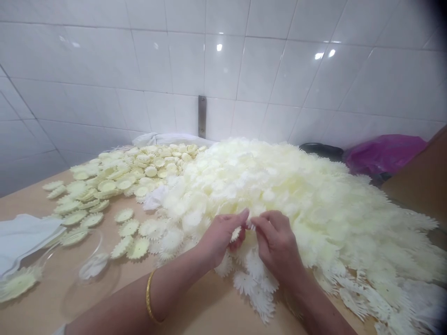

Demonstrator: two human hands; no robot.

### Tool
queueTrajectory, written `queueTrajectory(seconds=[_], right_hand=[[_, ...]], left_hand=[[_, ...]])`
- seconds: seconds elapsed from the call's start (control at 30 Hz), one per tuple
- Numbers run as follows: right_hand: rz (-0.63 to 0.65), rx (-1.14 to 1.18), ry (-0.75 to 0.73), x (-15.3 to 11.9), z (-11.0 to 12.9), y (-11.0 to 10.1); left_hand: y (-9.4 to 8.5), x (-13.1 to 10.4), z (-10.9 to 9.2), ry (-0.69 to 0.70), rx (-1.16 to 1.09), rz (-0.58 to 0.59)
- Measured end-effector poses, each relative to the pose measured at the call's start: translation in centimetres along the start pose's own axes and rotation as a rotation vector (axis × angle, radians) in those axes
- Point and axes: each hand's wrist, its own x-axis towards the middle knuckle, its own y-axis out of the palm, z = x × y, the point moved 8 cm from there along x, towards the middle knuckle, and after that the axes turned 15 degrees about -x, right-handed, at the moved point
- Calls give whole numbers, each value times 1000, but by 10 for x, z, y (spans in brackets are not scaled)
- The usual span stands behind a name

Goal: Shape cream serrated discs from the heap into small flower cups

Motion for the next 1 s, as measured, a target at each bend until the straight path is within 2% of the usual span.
queueTrajectory(seconds=[0.1,0.17,0.3,0.4,0.5,0.63,0.87,1.0], right_hand=[[6,12,-57,0,6,1],[18,70,-40,0,5,0],[64,201,124,1,-10,-3],[81,250,261,0,-23,-3],[85,252,326,-1,-28,-2],[101,261,330,0,-27,0],[110,326,242,3,-15,-3],[208,442,336,-1,-22,8]], left_hand=[[-3,1,3,-28,-49,-24],[-6,2,4,-30,-66,-59],[-12,3,3,-15,-82,-144],[-12,3,2,-2,-83,-163],[-12,3,1,8,-61,-152],[-13,4,-1,55,-59,-118],[-12,4,-4,110,-28,-95],[-6,0,-15,210,21,-74]])
